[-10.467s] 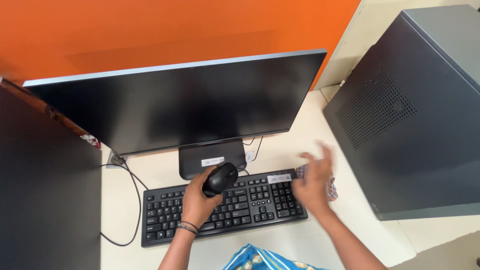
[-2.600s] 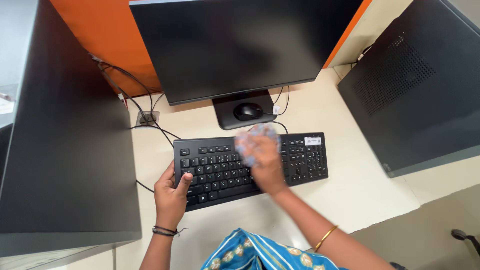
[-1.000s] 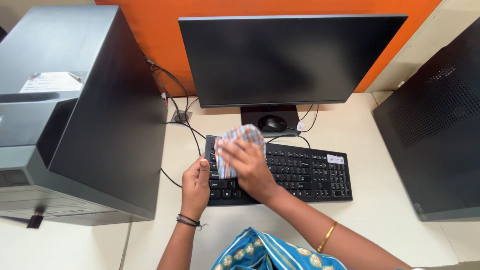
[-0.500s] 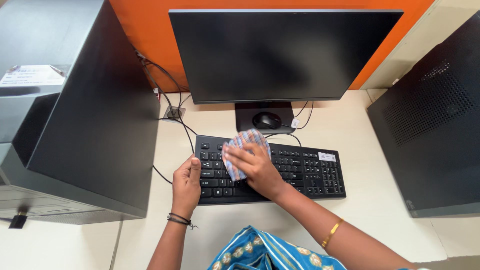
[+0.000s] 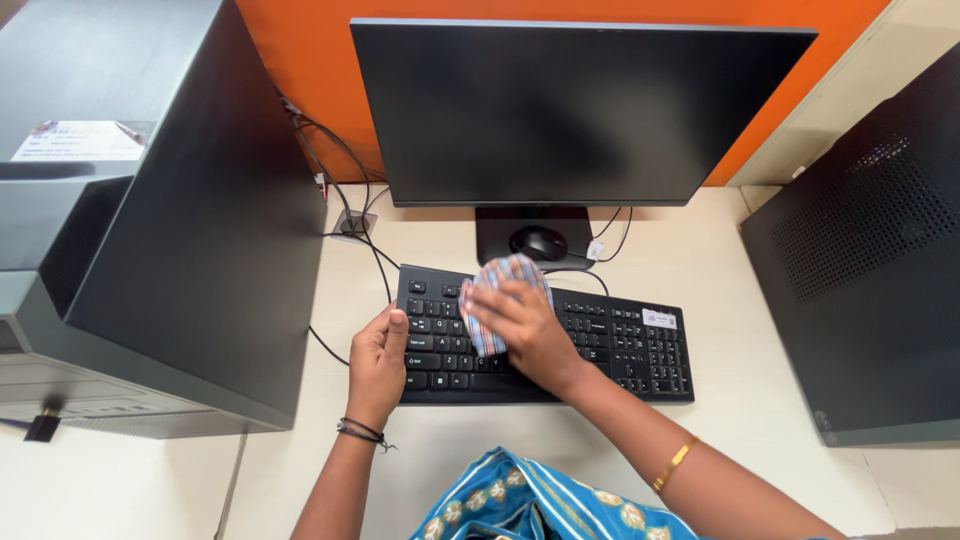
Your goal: The person wipes down a computer tower, monitor, keyboard, and mouse with a cloth, including flipping the monitor to clean its back.
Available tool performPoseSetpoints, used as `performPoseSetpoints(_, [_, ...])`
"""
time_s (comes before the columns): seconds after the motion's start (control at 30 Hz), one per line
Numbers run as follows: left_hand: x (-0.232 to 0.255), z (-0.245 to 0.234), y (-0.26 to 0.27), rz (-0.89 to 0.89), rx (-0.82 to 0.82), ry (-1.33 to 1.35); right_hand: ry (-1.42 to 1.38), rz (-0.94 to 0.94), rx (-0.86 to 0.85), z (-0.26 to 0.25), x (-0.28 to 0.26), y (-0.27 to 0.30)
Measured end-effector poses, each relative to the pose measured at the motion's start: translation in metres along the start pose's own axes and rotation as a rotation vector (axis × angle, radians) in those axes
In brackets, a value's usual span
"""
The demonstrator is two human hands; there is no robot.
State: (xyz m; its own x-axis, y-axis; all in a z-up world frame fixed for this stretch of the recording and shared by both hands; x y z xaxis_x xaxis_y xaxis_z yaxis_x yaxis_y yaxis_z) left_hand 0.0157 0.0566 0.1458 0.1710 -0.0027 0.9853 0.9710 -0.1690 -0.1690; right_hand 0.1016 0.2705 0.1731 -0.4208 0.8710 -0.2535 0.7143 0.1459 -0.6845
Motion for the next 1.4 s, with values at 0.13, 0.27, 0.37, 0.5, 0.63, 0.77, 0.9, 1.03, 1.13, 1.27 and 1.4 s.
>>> performPoseSetpoints(0.13, [0.001,0.000,0.000,0.025,-0.003,0.028,0.009,0.097,0.085,0.011,0.012,-0.012])
performPoseSetpoints(0.27, [-0.004,-0.001,0.001,-0.035,0.024,-0.007,-0.011,0.061,0.041,0.007,0.003,0.007])
performPoseSetpoints(0.37, [-0.008,-0.001,-0.001,-0.062,0.040,-0.057,-0.022,0.028,-0.005,0.004,-0.002,0.018])
performPoseSetpoints(0.5, [-0.005,-0.001,-0.001,-0.035,0.008,-0.006,0.028,0.044,-0.004,0.002,0.015,0.011])
performPoseSetpoints(0.63, [-0.001,0.001,0.002,-0.028,0.000,-0.008,0.035,0.154,0.067,0.008,0.027,-0.004])
performPoseSetpoints(0.77, [0.000,0.001,0.002,-0.017,-0.009,0.004,0.071,0.029,0.035,0.000,0.010,0.003])
performPoseSetpoints(0.9, [-0.001,0.002,0.001,0.021,-0.014,0.026,0.050,-0.054,-0.025,-0.009,0.002,0.017])
performPoseSetpoints(1.03, [0.000,0.001,0.002,-0.004,-0.011,-0.001,0.068,0.014,-0.027,-0.016,0.023,0.021])
performPoseSetpoints(1.13, [0.002,-0.001,0.004,0.031,-0.017,-0.008,0.078,0.149,0.027,-0.011,0.037,0.013])
performPoseSetpoints(1.27, [0.004,0.001,0.004,0.017,-0.004,-0.025,0.061,0.088,0.052,-0.011,0.027,0.012])
performPoseSetpoints(1.4, [0.005,0.002,0.002,0.020,-0.019,0.008,0.039,0.010,0.010,-0.016,0.005,0.027])
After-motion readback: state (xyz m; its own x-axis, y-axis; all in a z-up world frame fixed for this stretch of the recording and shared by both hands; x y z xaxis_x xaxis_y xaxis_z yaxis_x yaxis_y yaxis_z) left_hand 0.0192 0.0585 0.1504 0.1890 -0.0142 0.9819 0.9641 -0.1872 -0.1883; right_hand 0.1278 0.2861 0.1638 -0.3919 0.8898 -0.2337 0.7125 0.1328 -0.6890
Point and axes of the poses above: each hand's wrist, its own y-axis away from the middle knuckle, its own z-axis out of the palm, x = y × z, the point moved 1 cm from there along -y, towards the middle knuckle, and after that the axes turned 11 degrees about x, right-handed, at the moved point
